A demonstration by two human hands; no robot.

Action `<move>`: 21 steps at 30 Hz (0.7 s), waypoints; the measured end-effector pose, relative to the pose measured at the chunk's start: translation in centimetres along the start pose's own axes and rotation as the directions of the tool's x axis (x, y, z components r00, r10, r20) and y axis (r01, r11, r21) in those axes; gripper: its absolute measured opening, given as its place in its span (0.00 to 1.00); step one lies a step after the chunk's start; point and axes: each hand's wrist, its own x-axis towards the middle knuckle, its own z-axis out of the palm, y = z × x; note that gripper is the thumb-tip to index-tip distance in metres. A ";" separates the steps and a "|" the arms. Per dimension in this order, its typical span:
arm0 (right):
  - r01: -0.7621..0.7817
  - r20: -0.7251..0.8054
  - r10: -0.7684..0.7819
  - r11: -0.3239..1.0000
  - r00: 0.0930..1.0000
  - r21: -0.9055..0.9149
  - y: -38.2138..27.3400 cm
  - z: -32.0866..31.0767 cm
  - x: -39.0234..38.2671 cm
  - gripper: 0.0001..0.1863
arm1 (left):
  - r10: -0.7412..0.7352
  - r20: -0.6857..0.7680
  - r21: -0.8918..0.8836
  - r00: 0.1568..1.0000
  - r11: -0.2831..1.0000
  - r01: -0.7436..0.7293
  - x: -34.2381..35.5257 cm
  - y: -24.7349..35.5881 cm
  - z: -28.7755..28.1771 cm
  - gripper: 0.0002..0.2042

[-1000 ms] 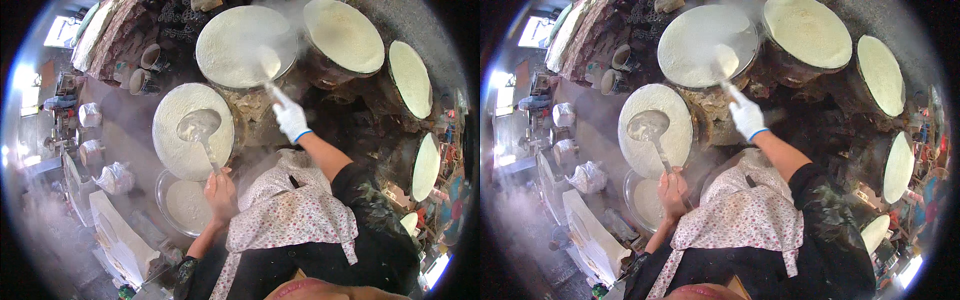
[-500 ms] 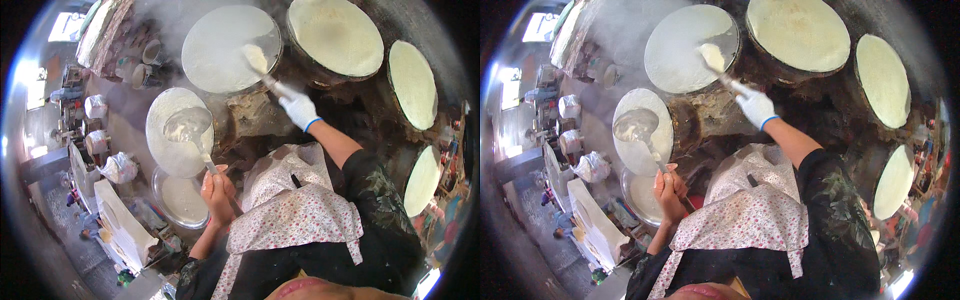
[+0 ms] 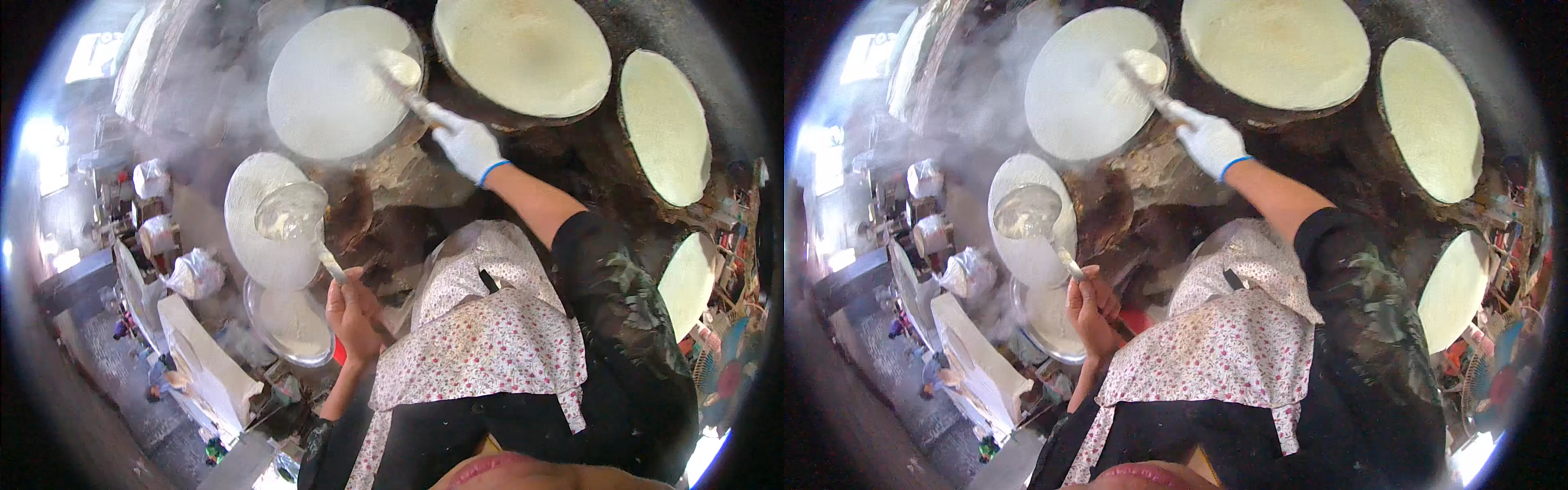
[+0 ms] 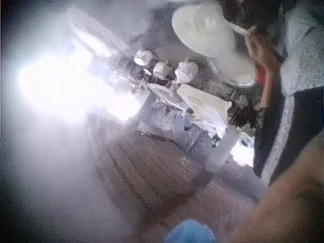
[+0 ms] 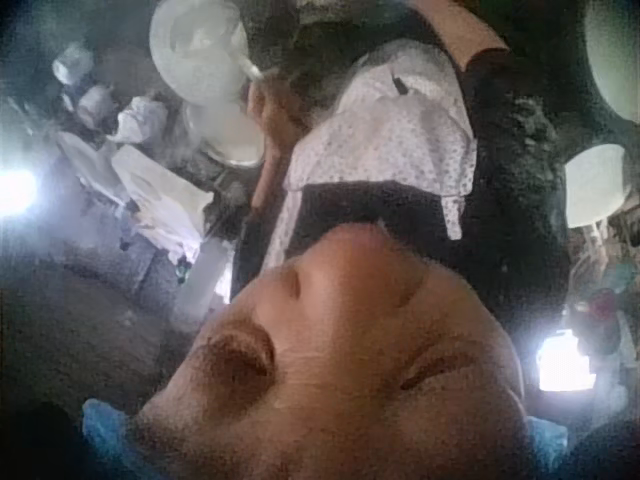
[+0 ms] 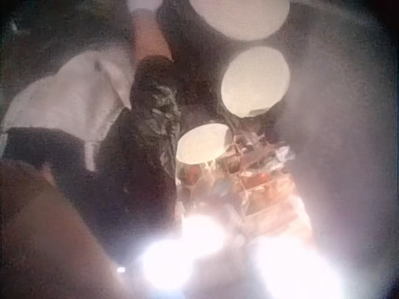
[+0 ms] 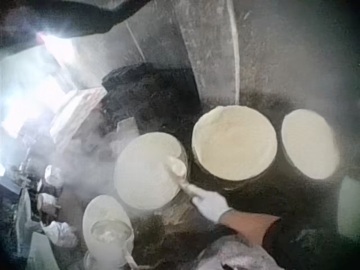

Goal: The person ladles batter onto multiple hot griddles, spreads it into thin circles, flips the crepes, and stacks the finished ones. The person uses a ladle and a spatula to manage several crepes at once.

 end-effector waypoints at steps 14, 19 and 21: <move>-0.015 0.130 -0.004 0.990 0.992 0.142 -0.2 -1.6 9.7 0.26 | -0.109 -0.006 -0.039 0.994 0.993 0.109 3.9 2.0 5.2 0.10; -0.240 0.078 0.239 0.971 0.968 -0.005 0.5 -1.1 1.0 0.30 | -0.110 0.028 -0.006 0.994 0.994 0.110 5.1 2.5 4.4 0.10; -0.197 -0.083 0.204 0.977 0.976 0.077 1.4 -0.2 0.8 0.28 | -0.125 0.073 -0.022 0.989 0.992 0.127 5.6 2.7 3.8 0.10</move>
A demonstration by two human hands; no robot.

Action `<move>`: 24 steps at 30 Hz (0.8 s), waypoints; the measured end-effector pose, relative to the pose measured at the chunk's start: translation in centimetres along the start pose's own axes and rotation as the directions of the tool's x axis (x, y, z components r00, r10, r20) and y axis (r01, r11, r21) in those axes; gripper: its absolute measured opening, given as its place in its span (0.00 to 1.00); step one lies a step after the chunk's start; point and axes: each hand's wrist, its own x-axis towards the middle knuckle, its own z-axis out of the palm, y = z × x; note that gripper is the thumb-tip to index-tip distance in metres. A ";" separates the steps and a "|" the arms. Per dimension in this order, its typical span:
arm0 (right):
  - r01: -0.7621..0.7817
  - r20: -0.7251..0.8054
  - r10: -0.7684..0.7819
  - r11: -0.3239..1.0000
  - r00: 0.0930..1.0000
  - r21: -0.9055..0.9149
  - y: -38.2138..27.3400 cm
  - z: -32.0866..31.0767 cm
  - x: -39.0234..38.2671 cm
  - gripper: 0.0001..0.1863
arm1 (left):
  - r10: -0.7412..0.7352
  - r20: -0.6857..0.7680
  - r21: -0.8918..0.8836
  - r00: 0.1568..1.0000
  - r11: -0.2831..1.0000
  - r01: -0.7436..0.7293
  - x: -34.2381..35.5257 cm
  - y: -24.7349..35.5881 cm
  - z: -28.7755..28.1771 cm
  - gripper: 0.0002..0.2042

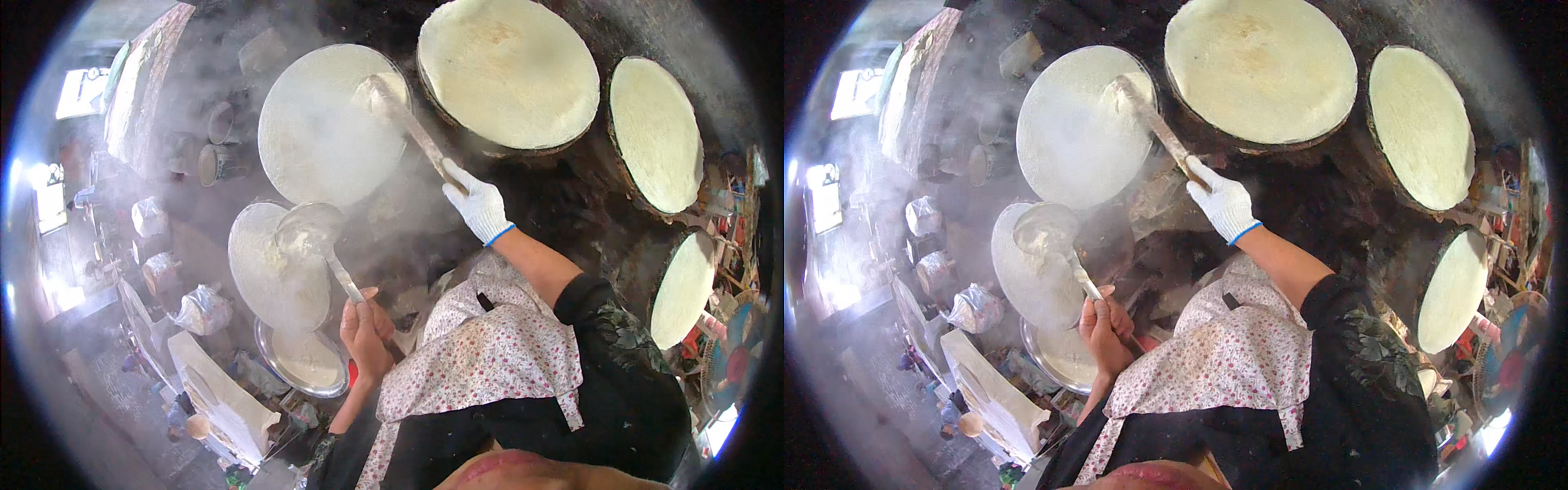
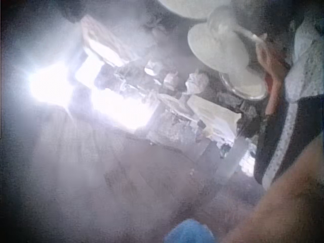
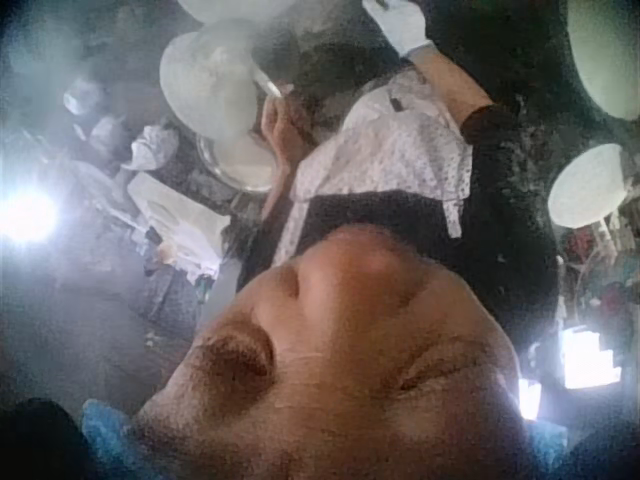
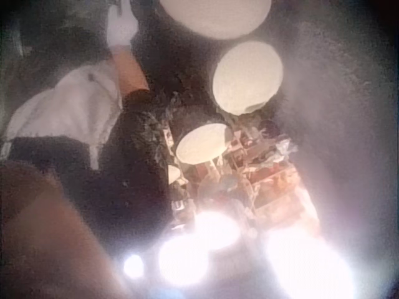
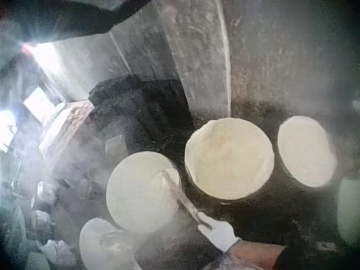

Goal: The person ladles batter onto multiple hot griddles, spreads it into thin circles, flips the crepes, and stacks the finished ones. The person uses a ladle and a spatula to manage several crepes at once.

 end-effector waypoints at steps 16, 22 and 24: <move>0.026 0.134 0.016 0.953 0.991 -0.301 -5.3 4.4 8.3 0.25 | -0.049 -0.084 -0.046 0.995 0.998 0.045 -2.4 -1.3 -7.5 0.12; 0.244 0.238 -0.166 0.904 0.957 -0.350 -6.0 5.8 6.1 0.25 | -0.034 0.005 -0.109 0.999 0.993 0.034 -3.1 -2.8 -11.2 0.12; 0.067 -0.058 -0.078 0.983 0.995 -0.173 -6.0 4.7 2.6 0.25 | -0.091 -0.013 -0.135 0.996 0.987 0.089 -3.1 -2.7 -12.5 0.12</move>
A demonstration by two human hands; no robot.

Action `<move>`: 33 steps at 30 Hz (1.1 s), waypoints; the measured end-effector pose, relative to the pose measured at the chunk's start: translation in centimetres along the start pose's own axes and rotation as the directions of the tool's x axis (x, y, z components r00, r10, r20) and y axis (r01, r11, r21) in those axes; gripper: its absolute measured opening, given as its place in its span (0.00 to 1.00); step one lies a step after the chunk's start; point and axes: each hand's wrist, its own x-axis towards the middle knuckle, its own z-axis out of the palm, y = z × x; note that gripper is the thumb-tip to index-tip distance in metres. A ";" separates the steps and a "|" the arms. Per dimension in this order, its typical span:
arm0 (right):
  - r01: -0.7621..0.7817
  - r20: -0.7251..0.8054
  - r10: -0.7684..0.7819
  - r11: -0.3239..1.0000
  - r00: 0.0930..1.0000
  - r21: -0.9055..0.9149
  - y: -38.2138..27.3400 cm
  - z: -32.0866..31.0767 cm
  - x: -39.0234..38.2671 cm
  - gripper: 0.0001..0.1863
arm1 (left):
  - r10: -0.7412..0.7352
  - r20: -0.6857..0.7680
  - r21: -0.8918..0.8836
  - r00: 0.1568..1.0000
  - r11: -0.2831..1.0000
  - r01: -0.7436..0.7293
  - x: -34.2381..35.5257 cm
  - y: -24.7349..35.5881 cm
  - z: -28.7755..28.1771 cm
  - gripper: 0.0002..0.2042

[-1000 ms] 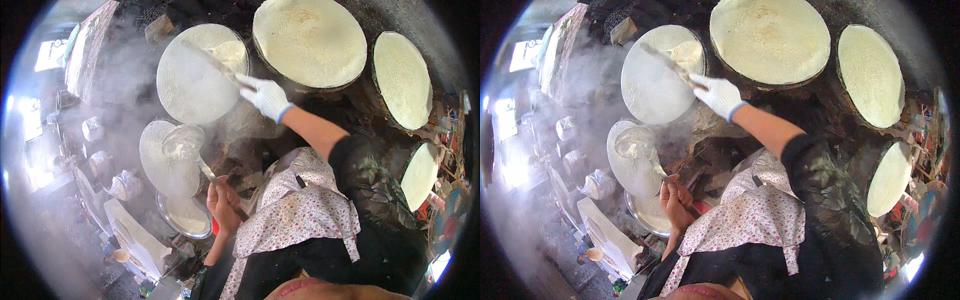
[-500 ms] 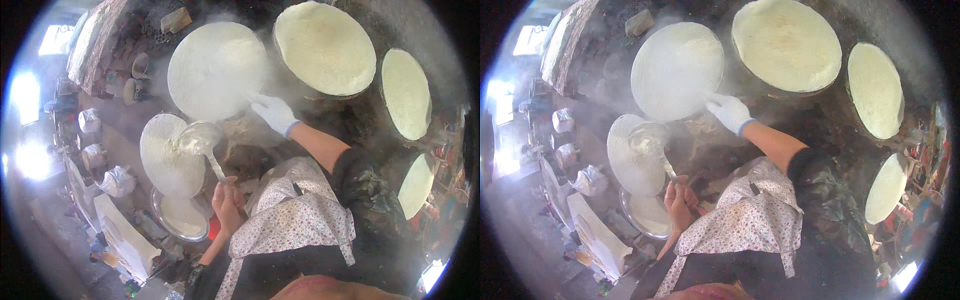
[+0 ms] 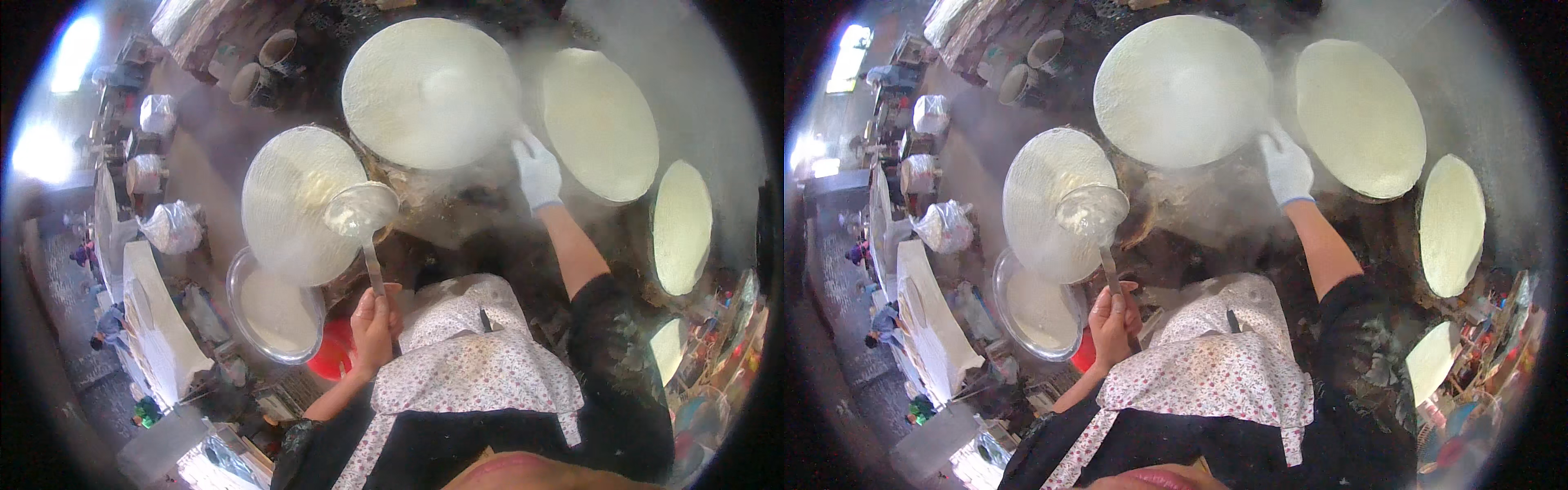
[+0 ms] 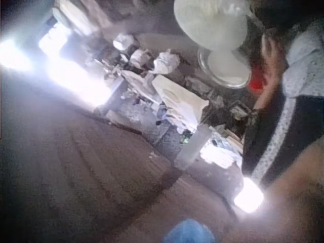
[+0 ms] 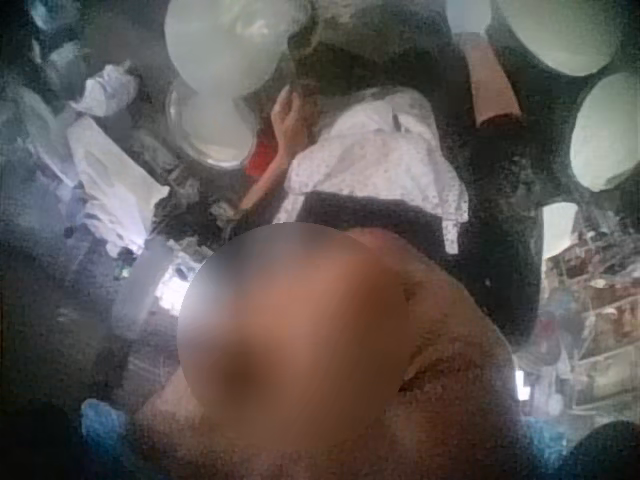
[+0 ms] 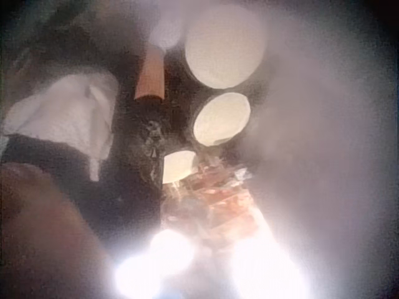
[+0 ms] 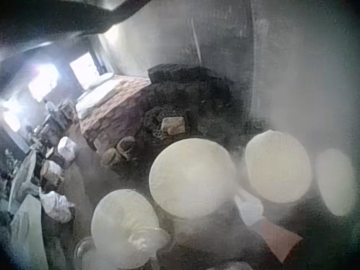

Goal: The person ladles batter onto multiple hot griddles, spreads it into thin circles, flips the crepes, and stacks the finished ones. The person uses a ladle and a spatula to manage several crepes at once.

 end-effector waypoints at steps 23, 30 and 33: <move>0.308 0.345 -0.171 0.867 0.923 -0.392 -4.3 0.9 3.2 0.24 | 0.067 0.025 0.020 0.997 0.998 -0.068 6.3 5.8 -1.3 0.22; 0.143 0.313 -0.039 0.937 0.949 -0.318 -0.7 -1.5 -1.1 0.26 | 0.442 0.113 0.142 0.890 0.879 -0.455 19.5 10.1 6.2 0.15; 0.114 0.300 -0.005 0.931 0.954 -0.348 0.1 -1.9 -0.5 0.25 | 0.198 0.050 -0.162 0.979 0.969 -0.187 20.0 9.6 8.4 0.11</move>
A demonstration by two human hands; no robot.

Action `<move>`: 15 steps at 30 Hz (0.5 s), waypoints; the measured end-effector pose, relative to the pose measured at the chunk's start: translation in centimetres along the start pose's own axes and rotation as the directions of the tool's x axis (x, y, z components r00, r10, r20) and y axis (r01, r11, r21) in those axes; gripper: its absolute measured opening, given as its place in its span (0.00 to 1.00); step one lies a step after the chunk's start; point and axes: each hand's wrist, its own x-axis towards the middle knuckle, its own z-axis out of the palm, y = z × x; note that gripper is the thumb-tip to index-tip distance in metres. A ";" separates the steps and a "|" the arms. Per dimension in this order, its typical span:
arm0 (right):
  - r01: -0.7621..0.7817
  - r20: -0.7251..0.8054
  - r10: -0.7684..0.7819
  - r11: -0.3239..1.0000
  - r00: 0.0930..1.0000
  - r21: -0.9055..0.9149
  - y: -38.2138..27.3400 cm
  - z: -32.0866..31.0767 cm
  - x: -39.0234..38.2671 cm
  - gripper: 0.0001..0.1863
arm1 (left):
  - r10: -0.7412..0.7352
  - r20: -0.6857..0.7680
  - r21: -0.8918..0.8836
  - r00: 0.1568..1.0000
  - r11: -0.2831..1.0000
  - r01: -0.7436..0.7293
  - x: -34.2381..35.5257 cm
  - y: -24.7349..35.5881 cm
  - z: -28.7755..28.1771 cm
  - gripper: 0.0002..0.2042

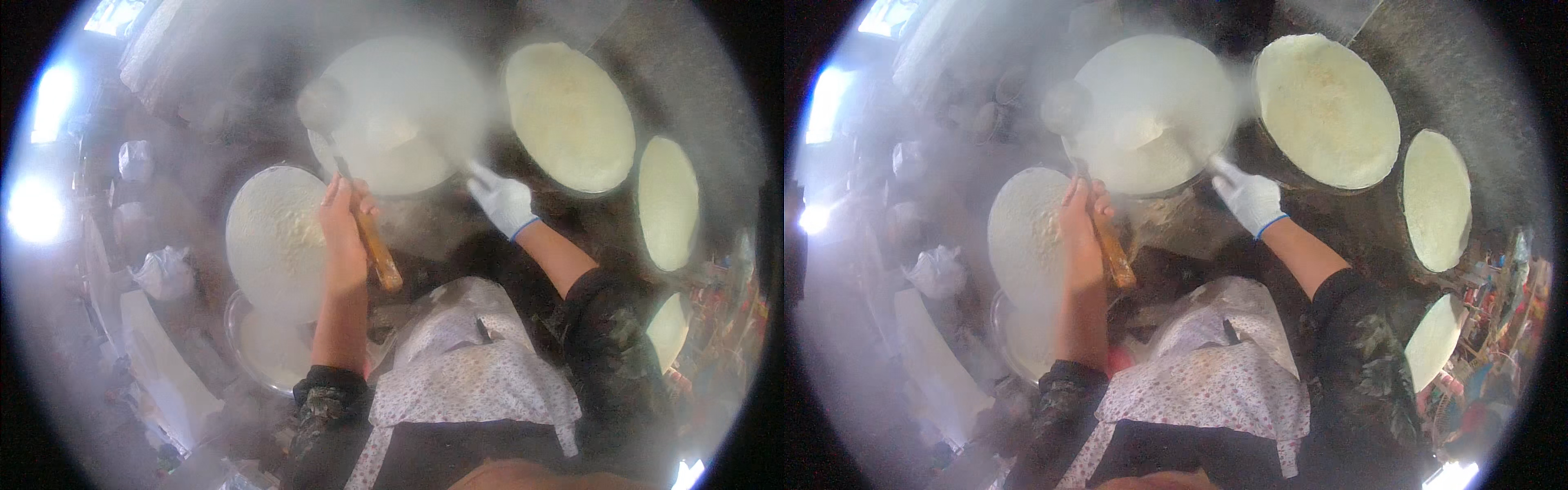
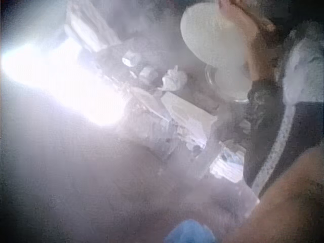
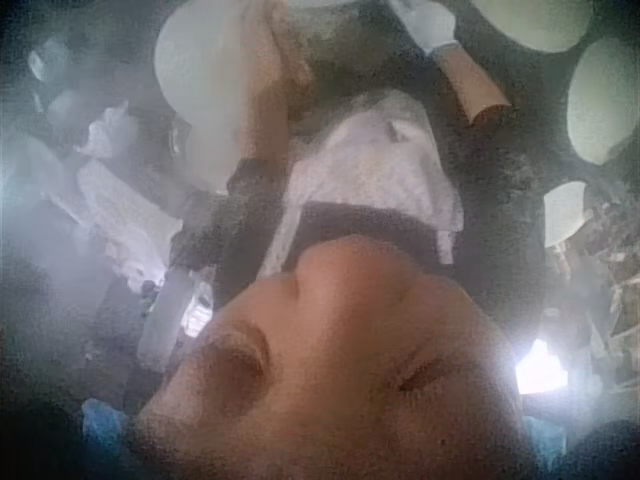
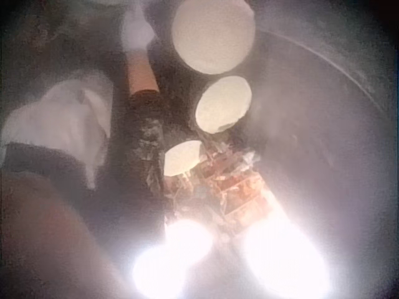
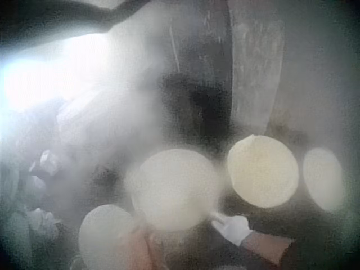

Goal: The person ladles batter onto multiple hot griddles, spreads it into thin circles, flips the crepes, and stacks the finished ones. The person uses a ladle and a spatula to manage several crepes at once.

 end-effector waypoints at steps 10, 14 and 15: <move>0.092 0.116 -0.109 0.986 0.987 0.138 -0.4 4.2 1.3 0.25 | -0.251 -0.080 -0.160 0.965 0.958 0.236 -1.4 -4.8 1.5 0.08; 0.155 0.063 -0.196 0.903 0.979 0.401 -2.3 4.4 0.8 0.24 | -0.433 0.045 -0.351 0.900 0.837 0.420 -0.5 -3.1 1.9 0.08; 0.140 0.067 -0.199 0.856 0.978 0.498 -3.1 3.5 0.5 0.24 | -0.514 0.186 -0.617 0.838 0.602 0.506 -0.4 -1.8 1.4 0.09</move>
